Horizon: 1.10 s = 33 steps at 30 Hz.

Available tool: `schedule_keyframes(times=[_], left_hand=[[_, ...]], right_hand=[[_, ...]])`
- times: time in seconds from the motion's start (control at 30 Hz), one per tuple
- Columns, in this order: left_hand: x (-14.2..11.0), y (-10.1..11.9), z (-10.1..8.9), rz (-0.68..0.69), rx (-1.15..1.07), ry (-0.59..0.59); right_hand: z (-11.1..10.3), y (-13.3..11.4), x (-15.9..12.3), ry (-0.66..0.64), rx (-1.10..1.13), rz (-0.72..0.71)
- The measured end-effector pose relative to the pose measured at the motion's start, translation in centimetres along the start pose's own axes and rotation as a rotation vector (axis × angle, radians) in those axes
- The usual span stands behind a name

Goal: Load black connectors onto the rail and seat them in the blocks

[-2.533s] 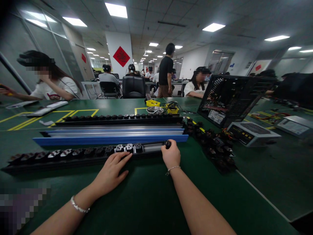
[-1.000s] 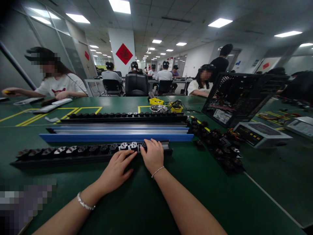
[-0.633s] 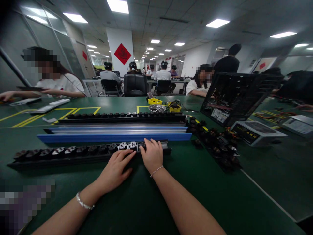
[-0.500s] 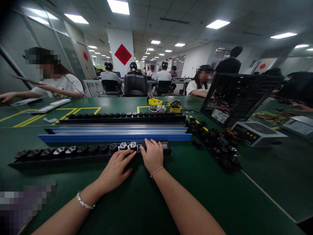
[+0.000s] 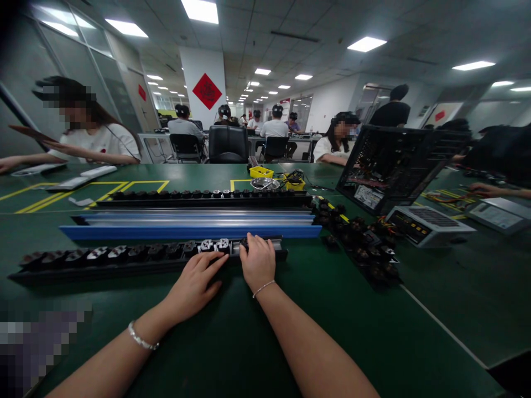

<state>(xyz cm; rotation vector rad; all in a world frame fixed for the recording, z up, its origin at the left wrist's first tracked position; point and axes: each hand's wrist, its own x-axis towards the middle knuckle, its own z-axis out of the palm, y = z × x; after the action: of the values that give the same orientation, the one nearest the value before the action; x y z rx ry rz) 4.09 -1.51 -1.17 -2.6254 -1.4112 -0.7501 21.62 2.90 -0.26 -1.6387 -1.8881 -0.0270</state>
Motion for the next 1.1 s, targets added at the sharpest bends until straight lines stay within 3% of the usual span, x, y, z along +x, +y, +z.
schedule_keyframes(times=[1.1], left_hand=[[0.0, 0.0, -0.2, -0.004, 0.001, -0.022]], right_hand=[[-0.6, 1.7, 0.1, 0.061, -0.023, 0.049]])
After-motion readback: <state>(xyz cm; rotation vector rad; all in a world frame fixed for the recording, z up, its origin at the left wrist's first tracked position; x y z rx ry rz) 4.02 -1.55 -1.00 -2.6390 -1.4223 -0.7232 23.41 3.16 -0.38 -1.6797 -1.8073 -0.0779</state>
